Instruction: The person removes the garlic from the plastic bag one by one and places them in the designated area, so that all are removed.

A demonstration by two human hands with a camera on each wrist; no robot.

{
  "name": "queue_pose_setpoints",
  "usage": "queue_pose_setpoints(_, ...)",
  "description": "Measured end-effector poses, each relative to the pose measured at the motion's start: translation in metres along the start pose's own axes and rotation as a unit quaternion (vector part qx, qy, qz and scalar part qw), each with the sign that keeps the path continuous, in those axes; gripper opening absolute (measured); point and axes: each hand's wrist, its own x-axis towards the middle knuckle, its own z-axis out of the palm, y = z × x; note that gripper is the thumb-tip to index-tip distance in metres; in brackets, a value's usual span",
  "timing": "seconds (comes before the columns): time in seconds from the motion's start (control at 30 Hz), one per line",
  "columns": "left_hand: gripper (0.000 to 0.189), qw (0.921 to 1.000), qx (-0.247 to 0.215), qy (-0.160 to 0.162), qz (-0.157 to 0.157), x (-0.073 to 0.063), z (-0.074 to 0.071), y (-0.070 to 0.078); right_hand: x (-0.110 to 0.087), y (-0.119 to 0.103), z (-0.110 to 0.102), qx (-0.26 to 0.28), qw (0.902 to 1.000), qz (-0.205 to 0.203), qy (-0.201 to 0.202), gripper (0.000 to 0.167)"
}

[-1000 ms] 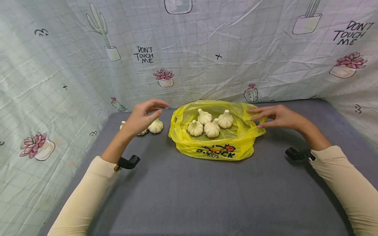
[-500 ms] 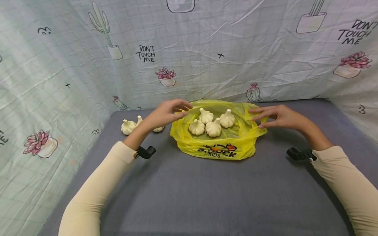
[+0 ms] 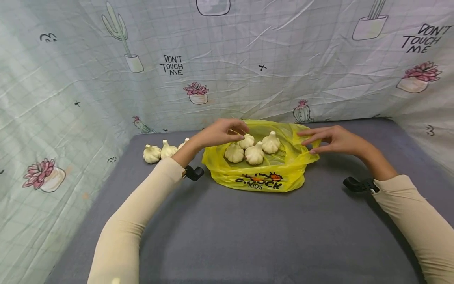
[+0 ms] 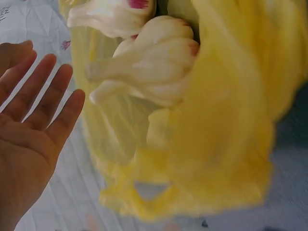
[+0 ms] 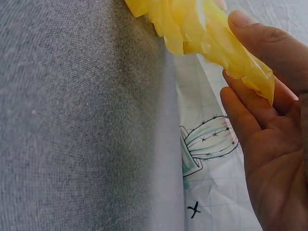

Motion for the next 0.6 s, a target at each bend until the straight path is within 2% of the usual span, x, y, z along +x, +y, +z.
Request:
queue_pose_setpoints(0.2,0.032,0.9976,-0.001,-0.069,-0.009,0.026,0.007,0.001,0.001,-0.001,-0.002,0.007,0.9999,0.005,-0.005,0.032)
queue_pose_setpoints(0.4,0.035,0.9900,-0.015,-0.138,-0.027,0.049,0.010,-0.001,0.001,-0.002,-0.001,0.014,0.9998,0.012,-0.010,0.033)
queue_pose_setpoints(0.53,0.034,0.9827,-0.034,-0.181,-0.016,0.057,0.011,-0.005,0.000,-0.002,-0.001,0.017,0.9998,0.008,-0.009,0.033)
queue_pose_setpoints(0.6,0.033,0.9807,-0.043,-0.191,-0.003,0.060,0.012,-0.007,-0.001,-0.003,-0.002,0.008,0.9999,0.000,-0.007,0.033)
